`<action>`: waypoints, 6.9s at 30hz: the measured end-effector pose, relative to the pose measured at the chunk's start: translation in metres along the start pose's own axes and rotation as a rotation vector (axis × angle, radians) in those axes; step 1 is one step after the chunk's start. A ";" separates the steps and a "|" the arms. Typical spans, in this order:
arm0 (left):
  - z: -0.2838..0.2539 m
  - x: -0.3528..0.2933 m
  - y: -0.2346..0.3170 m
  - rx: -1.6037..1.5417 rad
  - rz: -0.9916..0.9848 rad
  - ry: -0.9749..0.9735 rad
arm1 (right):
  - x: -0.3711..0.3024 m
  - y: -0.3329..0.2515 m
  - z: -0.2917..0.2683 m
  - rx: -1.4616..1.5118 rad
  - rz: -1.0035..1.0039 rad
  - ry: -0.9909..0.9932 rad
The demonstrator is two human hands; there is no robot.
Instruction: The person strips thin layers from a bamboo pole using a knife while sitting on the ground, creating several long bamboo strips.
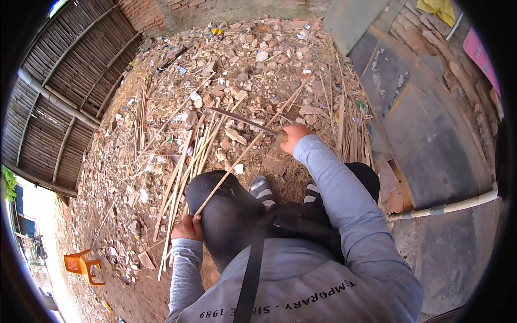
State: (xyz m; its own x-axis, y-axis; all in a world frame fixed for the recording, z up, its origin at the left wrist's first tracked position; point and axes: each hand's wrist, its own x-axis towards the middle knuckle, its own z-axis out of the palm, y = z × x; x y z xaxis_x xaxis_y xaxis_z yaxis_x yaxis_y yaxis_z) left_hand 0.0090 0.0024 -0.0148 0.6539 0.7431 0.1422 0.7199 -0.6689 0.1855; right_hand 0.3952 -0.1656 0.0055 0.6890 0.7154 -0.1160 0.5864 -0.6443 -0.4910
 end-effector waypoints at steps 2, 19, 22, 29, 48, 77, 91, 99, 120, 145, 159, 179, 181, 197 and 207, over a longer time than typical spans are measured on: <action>0.000 -0.001 -0.002 0.016 -0.004 -0.010 | -0.004 -0.007 0.001 -0.012 0.003 0.011; -0.023 -0.010 -0.005 0.014 -0.032 -0.115 | 0.002 -0.012 0.011 -0.100 -0.076 -0.169; -0.025 -0.009 -0.001 0.022 -0.045 -0.119 | 0.016 0.012 0.017 0.025 0.087 -0.123; -0.016 -0.009 -0.006 -0.005 -0.042 -0.100 | 0.000 0.000 0.014 -0.023 -0.098 -0.045; -0.008 -0.007 -0.006 -0.039 -0.025 -0.088 | 0.003 -0.002 0.019 -0.080 -0.199 -0.060; 0.000 -0.007 -0.009 -0.086 -0.008 -0.090 | -0.005 -0.010 0.012 0.022 -0.247 0.081; -0.004 -0.007 0.000 -0.004 -0.015 -0.075 | -0.004 -0.011 0.014 -0.039 -0.228 -0.008; -0.004 -0.004 -0.003 -0.001 0.006 -0.066 | 0.002 -0.006 0.021 -0.031 -0.209 -0.050; -0.002 -0.003 -0.004 -0.013 0.023 -0.050 | -0.001 -0.005 0.020 -0.017 -0.217 -0.063; -0.009 0.000 0.003 -0.009 0.017 -0.058 | 0.000 -0.005 0.013 -0.011 -0.161 -0.147; -0.007 -0.001 0.002 0.000 0.052 -0.024 | 0.001 -0.003 0.019 0.015 -0.178 -0.094; -0.003 -0.002 -0.001 -0.007 0.062 0.000 | 0.002 -0.004 0.010 -0.005 -0.179 -0.139; -0.004 -0.001 0.002 -0.026 0.067 0.003 | 0.005 0.001 0.009 0.019 -0.134 -0.119; -0.014 0.003 0.004 0.057 0.001 -0.084 | 0.007 -0.005 0.015 -0.057 0.007 -0.183; -0.024 0.011 0.009 0.053 -0.005 -0.156 | 0.010 0.008 0.031 -0.046 0.007 -0.035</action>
State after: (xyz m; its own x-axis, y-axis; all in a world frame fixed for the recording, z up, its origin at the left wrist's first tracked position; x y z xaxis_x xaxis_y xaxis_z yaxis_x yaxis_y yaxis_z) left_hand 0.0171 0.0046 0.0118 0.6755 0.7373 -0.0120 0.7318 -0.6683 0.1333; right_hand 0.3937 -0.1556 -0.0265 0.6784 0.7192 -0.1501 0.6011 -0.6607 -0.4496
